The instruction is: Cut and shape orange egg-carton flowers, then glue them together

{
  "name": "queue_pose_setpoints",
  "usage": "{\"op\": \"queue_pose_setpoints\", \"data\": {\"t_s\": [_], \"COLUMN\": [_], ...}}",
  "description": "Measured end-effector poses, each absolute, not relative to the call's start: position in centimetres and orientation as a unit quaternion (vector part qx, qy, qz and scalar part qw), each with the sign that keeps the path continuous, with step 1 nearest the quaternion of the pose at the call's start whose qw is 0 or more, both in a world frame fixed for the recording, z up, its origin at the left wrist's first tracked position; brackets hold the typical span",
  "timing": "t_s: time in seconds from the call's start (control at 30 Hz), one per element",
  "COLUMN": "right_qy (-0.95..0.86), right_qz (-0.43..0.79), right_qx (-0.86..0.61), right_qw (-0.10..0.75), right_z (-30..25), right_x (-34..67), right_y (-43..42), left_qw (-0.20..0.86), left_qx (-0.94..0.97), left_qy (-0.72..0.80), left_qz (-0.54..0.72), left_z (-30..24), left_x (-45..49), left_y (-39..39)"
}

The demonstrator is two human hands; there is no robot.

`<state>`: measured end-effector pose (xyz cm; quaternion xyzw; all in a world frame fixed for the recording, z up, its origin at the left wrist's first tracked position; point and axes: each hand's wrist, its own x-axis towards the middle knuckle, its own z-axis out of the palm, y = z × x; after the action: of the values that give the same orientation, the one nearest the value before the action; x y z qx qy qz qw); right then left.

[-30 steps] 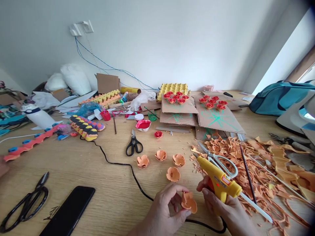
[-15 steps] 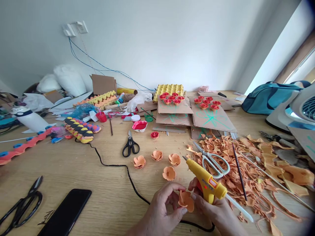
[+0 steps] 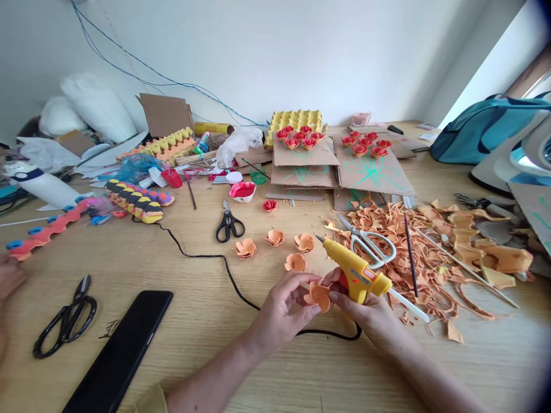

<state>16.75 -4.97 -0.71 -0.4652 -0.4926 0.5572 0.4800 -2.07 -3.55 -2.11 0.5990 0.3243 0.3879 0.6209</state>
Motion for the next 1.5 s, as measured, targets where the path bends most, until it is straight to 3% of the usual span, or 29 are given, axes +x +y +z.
{"op": "queue_pose_setpoints", "data": {"t_s": [0.17,0.37,0.6,0.97,1.23,1.5], "right_qy": [-0.5,-0.521,-0.563,-0.608,-0.605,-0.589], "right_qz": [0.564,0.573,0.5,0.444,0.424,0.428], "right_qx": [-0.45,-0.446,-0.491,-0.516,-0.533,-0.539], "right_qw": [0.479,0.45,0.437,0.409,0.413,0.424], "right_z": [-1.0,-1.3,-1.4,-2.8,-2.4,-3.0], "right_x": [16.9,17.1,17.0,17.3,17.2,17.2], "right_y": [-5.2,-5.5,-5.6,-5.9,-5.9,-5.5], "left_qw": [0.589,0.638,0.674,0.644,0.599,0.465], "left_qx": [0.627,0.567,0.474,0.502,0.518,0.642], "left_qy": [0.331,0.357,0.375,0.42,0.475,0.498], "left_qz": [0.387,0.378,0.424,0.396,0.384,0.351], "left_z": [-2.1,-1.7,-2.2,-2.3,-2.0,-1.1], "left_x": [-2.3,-2.2,-2.0,-2.3,-2.1,-1.5], "left_y": [-3.5,-3.5,-3.3,-3.4,-3.5,-4.4]}}
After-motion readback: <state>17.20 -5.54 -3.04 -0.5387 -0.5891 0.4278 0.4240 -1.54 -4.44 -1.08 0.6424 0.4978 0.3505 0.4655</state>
